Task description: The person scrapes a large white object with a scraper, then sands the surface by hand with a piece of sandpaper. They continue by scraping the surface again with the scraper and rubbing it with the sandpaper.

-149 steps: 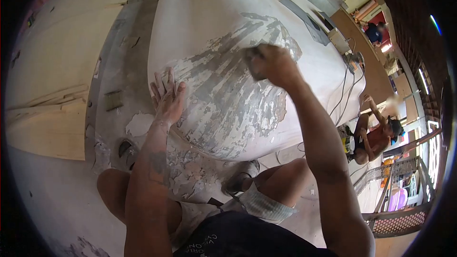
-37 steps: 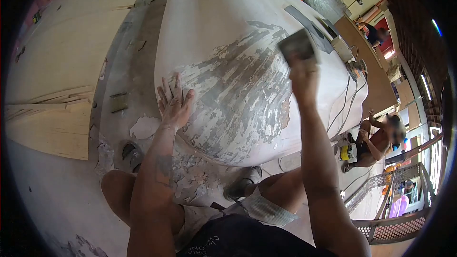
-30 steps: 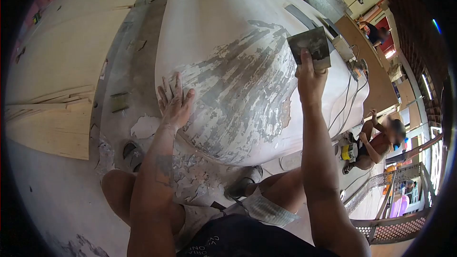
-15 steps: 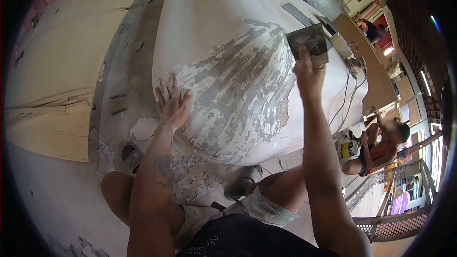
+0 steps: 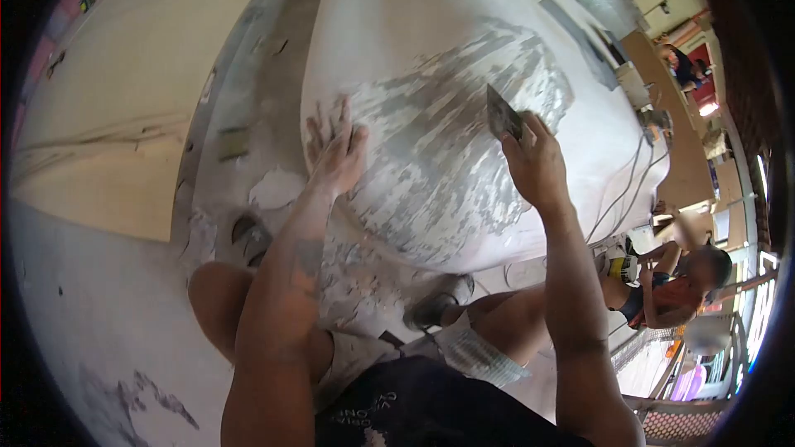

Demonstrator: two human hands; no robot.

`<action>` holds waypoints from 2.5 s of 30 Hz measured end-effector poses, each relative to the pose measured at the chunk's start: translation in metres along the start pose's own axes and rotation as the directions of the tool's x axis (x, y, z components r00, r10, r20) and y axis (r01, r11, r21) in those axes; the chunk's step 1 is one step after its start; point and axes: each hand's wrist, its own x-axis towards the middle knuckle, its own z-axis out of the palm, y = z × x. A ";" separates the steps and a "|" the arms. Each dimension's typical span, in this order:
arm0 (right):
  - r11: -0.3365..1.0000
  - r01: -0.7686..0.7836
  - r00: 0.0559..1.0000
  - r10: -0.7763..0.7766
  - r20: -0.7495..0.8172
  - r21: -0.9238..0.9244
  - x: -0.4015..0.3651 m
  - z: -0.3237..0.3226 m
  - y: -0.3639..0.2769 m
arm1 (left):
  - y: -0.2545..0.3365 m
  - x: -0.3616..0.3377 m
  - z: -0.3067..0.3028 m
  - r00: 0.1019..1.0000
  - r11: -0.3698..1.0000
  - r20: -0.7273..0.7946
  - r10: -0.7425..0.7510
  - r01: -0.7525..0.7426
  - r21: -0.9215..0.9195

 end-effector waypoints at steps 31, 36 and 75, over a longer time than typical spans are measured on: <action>0.968 -0.044 0.642 -0.160 0.750 0.245 -0.288 0.100 -0.025 | -0.063 -0.166 0.079 0.985 0.672 0.028 -0.171 0.138 -0.727; 0.963 -0.005 0.654 -0.201 0.729 0.269 -0.282 0.095 -0.032 | -0.133 -0.159 0.092 0.977 0.427 0.157 -0.145 0.205 -0.881; 0.935 -0.139 0.606 -0.181 0.774 0.327 -0.285 0.101 -0.043 | -0.146 -0.131 0.089 0.927 0.614 -0.053 -0.372 0.203 -0.763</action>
